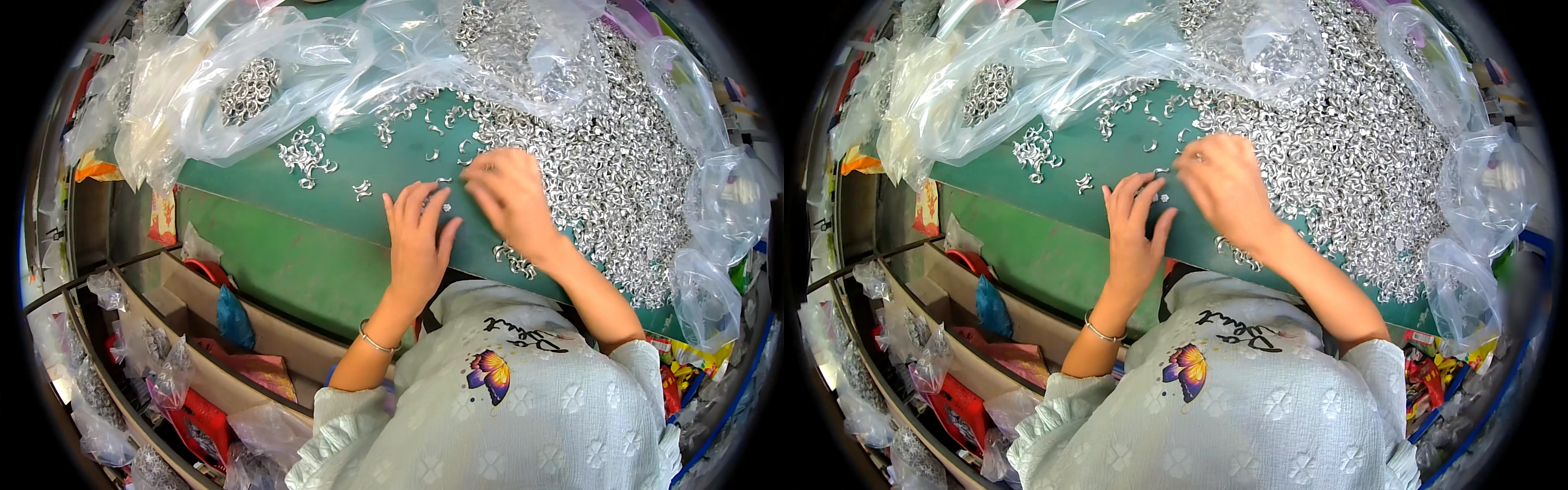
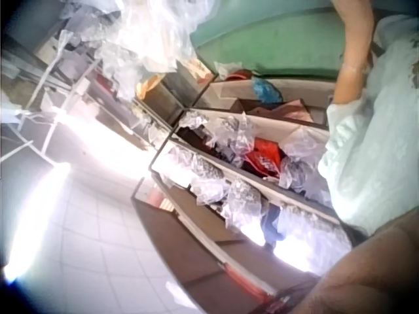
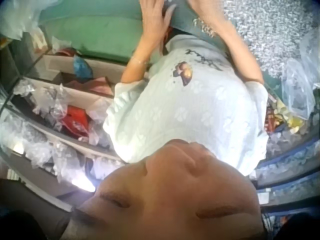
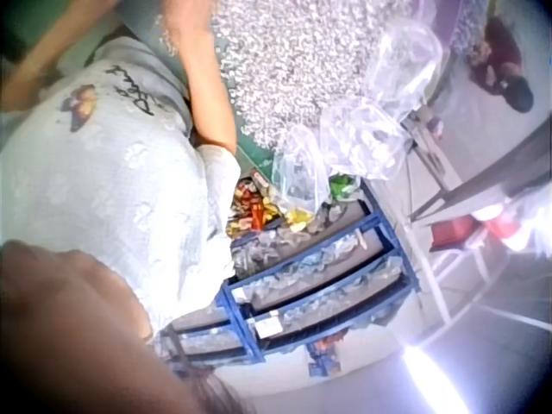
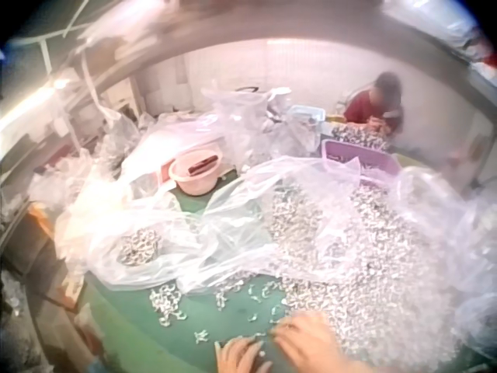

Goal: The person uses their hands to sort through a large pile of small silver-colored metal pieces on a green workbench, picking individual items and grouping them together.

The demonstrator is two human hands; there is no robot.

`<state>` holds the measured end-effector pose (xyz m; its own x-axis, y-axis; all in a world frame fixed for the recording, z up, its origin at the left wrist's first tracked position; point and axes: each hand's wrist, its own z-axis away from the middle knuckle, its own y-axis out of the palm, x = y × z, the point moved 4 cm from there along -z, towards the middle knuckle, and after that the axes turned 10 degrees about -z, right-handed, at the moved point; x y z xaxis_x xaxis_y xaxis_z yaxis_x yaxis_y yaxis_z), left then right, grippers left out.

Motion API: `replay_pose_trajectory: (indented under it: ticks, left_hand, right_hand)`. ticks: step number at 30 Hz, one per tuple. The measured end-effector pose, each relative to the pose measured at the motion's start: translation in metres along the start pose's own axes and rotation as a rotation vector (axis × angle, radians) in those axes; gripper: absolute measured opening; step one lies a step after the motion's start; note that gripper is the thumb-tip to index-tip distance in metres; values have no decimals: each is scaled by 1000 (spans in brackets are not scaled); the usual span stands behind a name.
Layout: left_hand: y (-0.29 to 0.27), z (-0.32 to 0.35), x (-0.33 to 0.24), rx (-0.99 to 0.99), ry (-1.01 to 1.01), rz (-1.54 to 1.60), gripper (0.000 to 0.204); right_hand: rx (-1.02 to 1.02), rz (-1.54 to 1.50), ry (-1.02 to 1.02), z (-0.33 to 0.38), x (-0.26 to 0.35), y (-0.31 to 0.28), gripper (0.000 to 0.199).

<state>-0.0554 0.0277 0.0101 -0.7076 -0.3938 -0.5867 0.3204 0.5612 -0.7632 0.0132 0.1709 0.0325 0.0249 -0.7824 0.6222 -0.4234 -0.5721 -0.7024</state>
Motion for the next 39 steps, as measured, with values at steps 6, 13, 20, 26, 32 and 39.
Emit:
replay_pose_trajectory:
  ticks: [6,13,20,26,32,39]
  left_hand:
    - [7,2,2,-67,-7,-39,23]
    - [8,1,4,-106,-16,38,15]
    - [7,1,3,-131,-7,56,16]
    - [9,3,4,-141,4,44,18]
    - [10,3,5,-152,6,40,18]
    - [9,5,6,-144,6,49,18]
  right_hand:
    - [135,254,-7,-7,-17,-14,34]
    - [109,313,17,4,-26,-32,33]
    - [-171,305,170,3,-35,-48,23]
    - [-280,345,129,-5,-33,-56,25]
    - [234,77,-205,-15,3,23,31]
    - [159,526,-48,-12,-31,-13,26]
